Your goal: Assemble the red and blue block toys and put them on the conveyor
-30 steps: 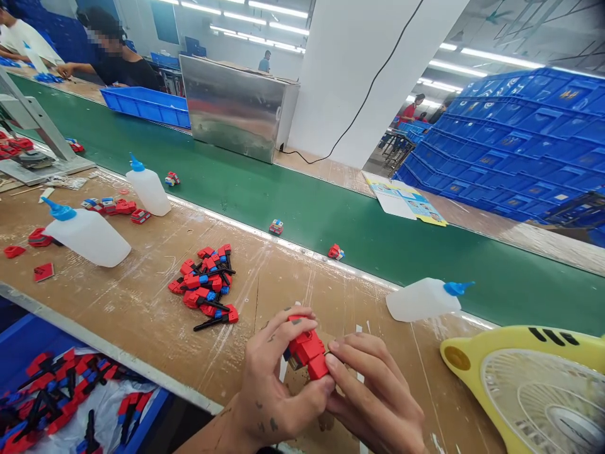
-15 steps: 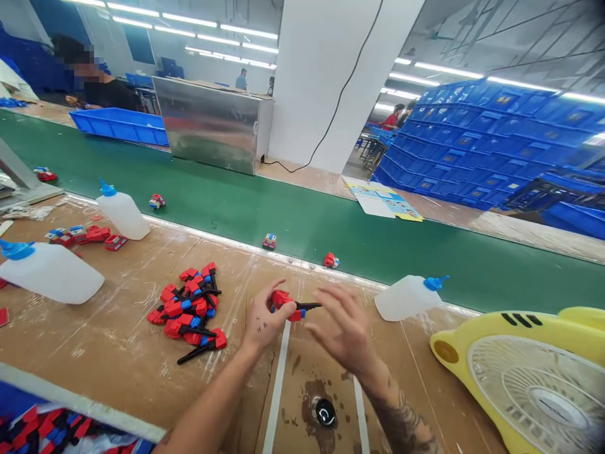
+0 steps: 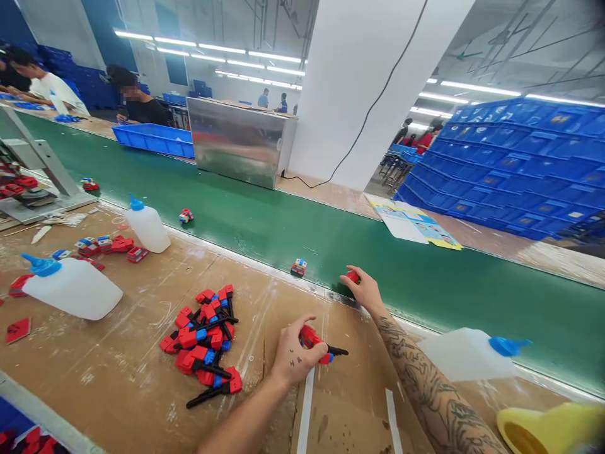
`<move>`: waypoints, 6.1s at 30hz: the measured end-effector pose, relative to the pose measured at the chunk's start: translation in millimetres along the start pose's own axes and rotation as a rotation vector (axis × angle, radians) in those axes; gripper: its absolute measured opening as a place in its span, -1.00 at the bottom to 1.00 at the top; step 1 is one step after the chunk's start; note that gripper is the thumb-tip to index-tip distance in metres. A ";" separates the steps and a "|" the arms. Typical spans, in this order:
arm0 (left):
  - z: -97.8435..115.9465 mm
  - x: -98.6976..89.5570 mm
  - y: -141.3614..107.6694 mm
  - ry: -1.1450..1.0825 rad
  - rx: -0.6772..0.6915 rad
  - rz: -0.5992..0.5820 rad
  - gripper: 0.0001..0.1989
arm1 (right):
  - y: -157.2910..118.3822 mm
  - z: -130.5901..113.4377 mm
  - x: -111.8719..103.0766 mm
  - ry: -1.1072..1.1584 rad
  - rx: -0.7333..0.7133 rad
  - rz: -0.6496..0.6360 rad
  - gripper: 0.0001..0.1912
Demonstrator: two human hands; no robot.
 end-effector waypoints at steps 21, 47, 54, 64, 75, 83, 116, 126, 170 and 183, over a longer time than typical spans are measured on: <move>3.7 -0.5 -4.5 0.127 -0.045 -0.005 -0.54 | -38.8 -189.0 73.8 0.061 -0.614 -0.551 -0.49; 47.6 111.2 167.2 0.577 0.240 -0.015 -0.46 | -196.0 -16.2 -17.3 0.525 -0.039 0.170 -0.71; 42.6 116.7 177.8 0.712 0.229 -0.127 -0.27 | -194.1 -15.4 -14.6 0.481 -0.066 0.121 -0.73; 87.0 -75.7 -51.4 1.045 0.134 -0.154 -0.69 | -197.0 -21.2 -14.0 0.547 -0.040 0.093 -0.74; 3.0 -140.9 -156.3 1.204 -0.191 -0.083 -0.74 | -136.8 -136.8 31.7 0.362 -0.345 -0.170 -0.48; 28.3 -118.1 -125.2 1.278 -0.139 -0.024 -0.58 | -110.0 -176.7 58.0 0.310 -0.508 -0.376 -0.55; 30.1 -36.5 -102.6 1.438 -0.075 -0.283 -0.70 | -257.9 -37.1 -6.0 1.585 0.208 -0.157 -0.47; 87.8 11.6 -129.2 0.882 0.253 -0.804 -0.61 | -254.8 -33.3 -14.4 1.876 0.329 -0.030 -0.46; 50.9 60.3 -58.7 -0.091 -0.137 -0.271 -0.50 | -260.6 -44.6 -22.7 1.300 0.199 0.118 -0.41; 90.8 93.4 67.5 0.476 0.195 -0.102 -0.29 | -193.6 -75.0 -74.3 0.384 -0.132 0.495 -0.53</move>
Point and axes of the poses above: each hand's wrist, its own y-axis towards the middle knuckle, its own x-axis out of the palm, z = x × y, the point moved 6 cm from there along y, towards the middle knuckle, and after that the axes turned 3 degrees about -z, right-handed, at the moved point
